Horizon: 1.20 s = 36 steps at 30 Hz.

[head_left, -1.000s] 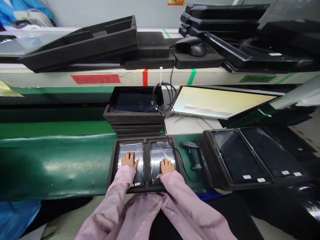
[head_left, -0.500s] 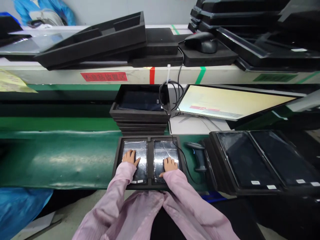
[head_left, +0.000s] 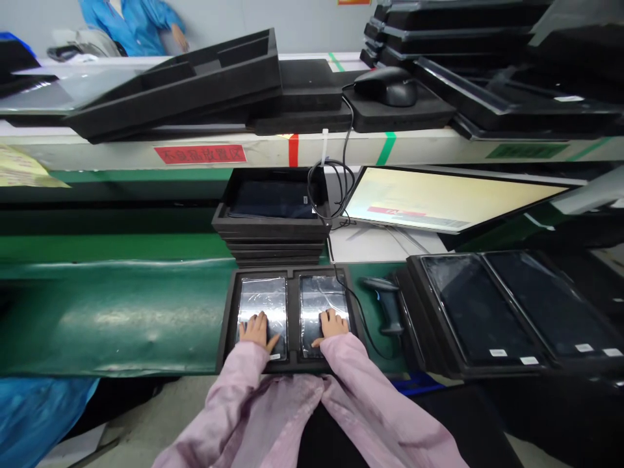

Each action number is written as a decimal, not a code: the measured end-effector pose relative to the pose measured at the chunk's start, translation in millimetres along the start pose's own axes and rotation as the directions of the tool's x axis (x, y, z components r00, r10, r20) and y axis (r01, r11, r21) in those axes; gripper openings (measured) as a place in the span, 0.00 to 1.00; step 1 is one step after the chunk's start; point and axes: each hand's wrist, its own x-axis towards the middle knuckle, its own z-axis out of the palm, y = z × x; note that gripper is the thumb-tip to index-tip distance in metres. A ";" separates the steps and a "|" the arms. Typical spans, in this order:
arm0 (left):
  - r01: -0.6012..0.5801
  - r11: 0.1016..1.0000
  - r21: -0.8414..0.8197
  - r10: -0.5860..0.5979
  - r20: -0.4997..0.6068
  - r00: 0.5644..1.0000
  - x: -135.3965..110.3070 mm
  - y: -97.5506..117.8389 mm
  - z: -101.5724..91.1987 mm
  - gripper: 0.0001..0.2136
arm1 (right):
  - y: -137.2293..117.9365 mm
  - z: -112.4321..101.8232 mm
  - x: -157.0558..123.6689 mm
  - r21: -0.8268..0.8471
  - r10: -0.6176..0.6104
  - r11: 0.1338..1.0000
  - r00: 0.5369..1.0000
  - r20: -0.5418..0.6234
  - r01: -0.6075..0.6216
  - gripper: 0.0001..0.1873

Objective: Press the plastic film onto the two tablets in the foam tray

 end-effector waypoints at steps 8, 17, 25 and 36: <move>0.079 0.996 -0.038 -0.083 -0.093 0.992 0.9 2.5 -0.9 0.29 | 0.0 -1.9 -0.4 0.001 -0.022 1.000 1.000 0.014 0.022 0.39; -0.026 0.995 -0.092 0.007 -0.198 0.980 13.1 5.0 16.3 0.26 | 1.8 5.8 2.5 0.001 -0.029 1.000 1.000 -0.011 0.029 0.41; -0.129 0.990 -0.056 0.121 -0.124 0.985 -9.9 17.3 38.6 0.31 | -0.4 -1.2 -2.6 0.011 -0.017 1.000 1.000 0.007 0.017 0.41; -0.051 0.994 0.092 0.057 -0.065 0.996 -5.1 26.4 39.7 0.33 | -2.7 12.3 -4.3 0.058 0.005 0.998 1.000 -0.020 -0.004 0.46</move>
